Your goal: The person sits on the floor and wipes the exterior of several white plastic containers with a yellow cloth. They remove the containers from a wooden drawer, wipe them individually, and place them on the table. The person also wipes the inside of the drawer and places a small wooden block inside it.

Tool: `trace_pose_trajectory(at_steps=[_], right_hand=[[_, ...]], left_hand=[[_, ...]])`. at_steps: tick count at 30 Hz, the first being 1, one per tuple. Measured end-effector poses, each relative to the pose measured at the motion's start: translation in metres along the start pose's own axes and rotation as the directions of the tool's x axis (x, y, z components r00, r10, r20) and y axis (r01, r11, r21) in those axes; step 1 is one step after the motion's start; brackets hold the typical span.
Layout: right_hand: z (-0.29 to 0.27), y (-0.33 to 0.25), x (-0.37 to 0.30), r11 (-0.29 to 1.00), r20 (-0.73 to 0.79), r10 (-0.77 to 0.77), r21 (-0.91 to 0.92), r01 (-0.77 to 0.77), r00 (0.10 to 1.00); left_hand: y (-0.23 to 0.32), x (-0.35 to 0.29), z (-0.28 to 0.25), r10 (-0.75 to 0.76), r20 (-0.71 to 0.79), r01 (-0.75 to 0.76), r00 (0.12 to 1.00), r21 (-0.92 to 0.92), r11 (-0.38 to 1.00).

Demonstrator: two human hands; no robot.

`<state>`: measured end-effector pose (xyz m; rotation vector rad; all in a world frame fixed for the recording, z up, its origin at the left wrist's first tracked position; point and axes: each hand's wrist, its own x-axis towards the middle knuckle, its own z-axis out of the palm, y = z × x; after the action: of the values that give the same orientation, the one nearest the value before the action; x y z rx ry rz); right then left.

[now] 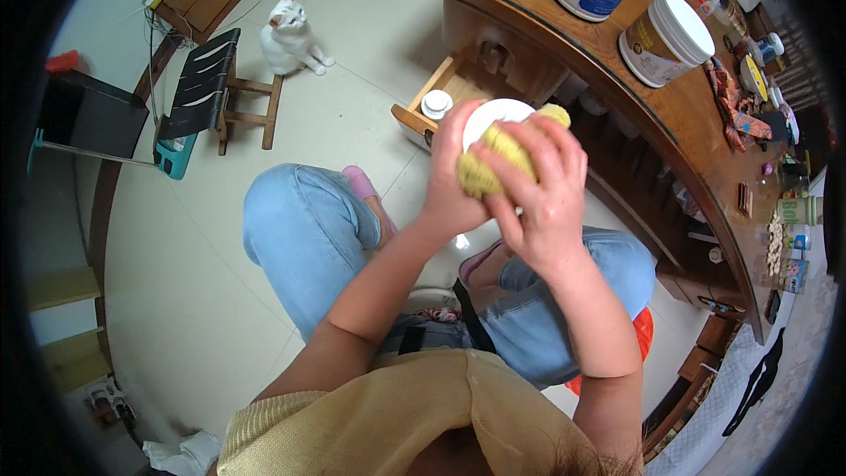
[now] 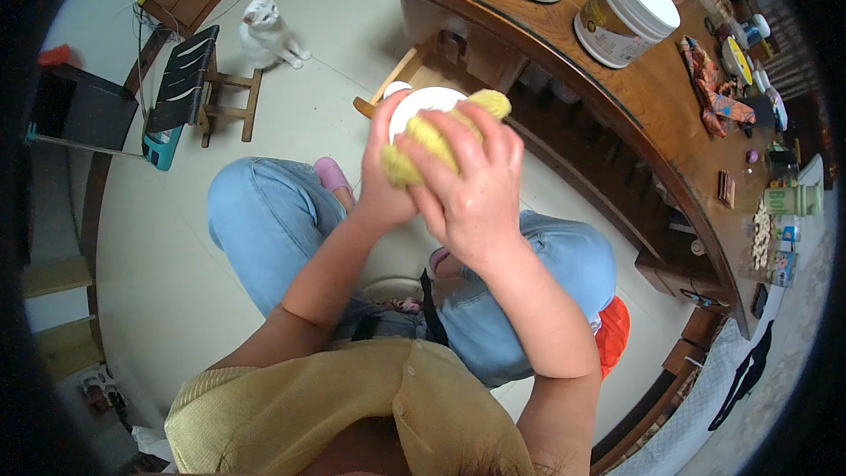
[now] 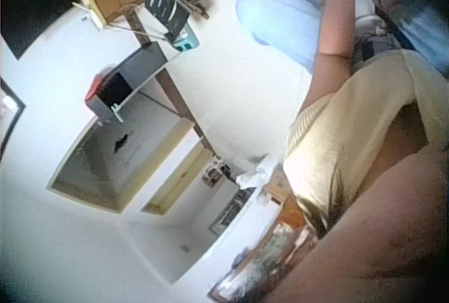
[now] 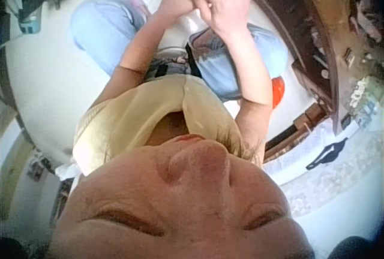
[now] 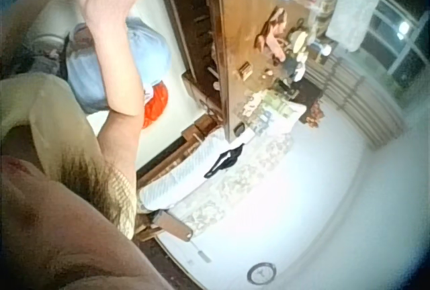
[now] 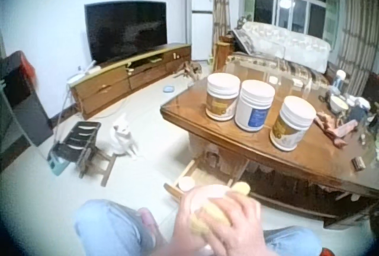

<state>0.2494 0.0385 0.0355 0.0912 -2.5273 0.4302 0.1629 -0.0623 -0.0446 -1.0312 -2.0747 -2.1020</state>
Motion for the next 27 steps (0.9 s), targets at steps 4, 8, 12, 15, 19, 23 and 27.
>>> trace_pose_trajectory(at_steps=[4,8,12,15,19,23,27], right_hand=[[-0.007,0.011,-0.008,0.989,-0.035,-0.028,0.147,0.033,0.999],[-0.01,0.003,-0.006,0.998,-0.045,-0.024,0.055,0.027,0.999],[0.001,0.015,-0.001,0.994,-0.136,0.105,0.037,-0.101,0.985],[0.001,0.01,0.001,0.985,-0.167,0.171,0.046,-0.166,0.971],[0.007,-0.011,-0.006,0.99,-0.03,0.052,0.13,-0.047,0.998],[0.004,0.017,0.003,0.958,-0.152,0.246,0.185,-0.217,0.957],[0.007,0.014,-0.011,0.877,-0.064,0.361,0.361,-0.316,0.93]], left_hand=[[0.01,0.006,-0.017,0.129,0.015,-0.129,0.992,0.069,0.989],[0.006,-0.008,-0.002,0.203,0.134,-0.219,0.97,0.119,0.969],[0.013,-0.016,-0.002,0.102,0.069,-0.104,0.992,0.023,0.994],[0.02,-0.006,-0.009,0.135,0.007,-0.135,0.991,0.122,0.983],[0.009,-0.004,-0.014,0.123,0.012,-0.123,0.992,0.103,0.987],[0.021,-0.013,-0.003,0.168,0.057,-0.173,0.984,0.089,0.981],[0.022,0.0,-0.015,0.073,-0.029,-0.071,0.997,0.076,0.995]])
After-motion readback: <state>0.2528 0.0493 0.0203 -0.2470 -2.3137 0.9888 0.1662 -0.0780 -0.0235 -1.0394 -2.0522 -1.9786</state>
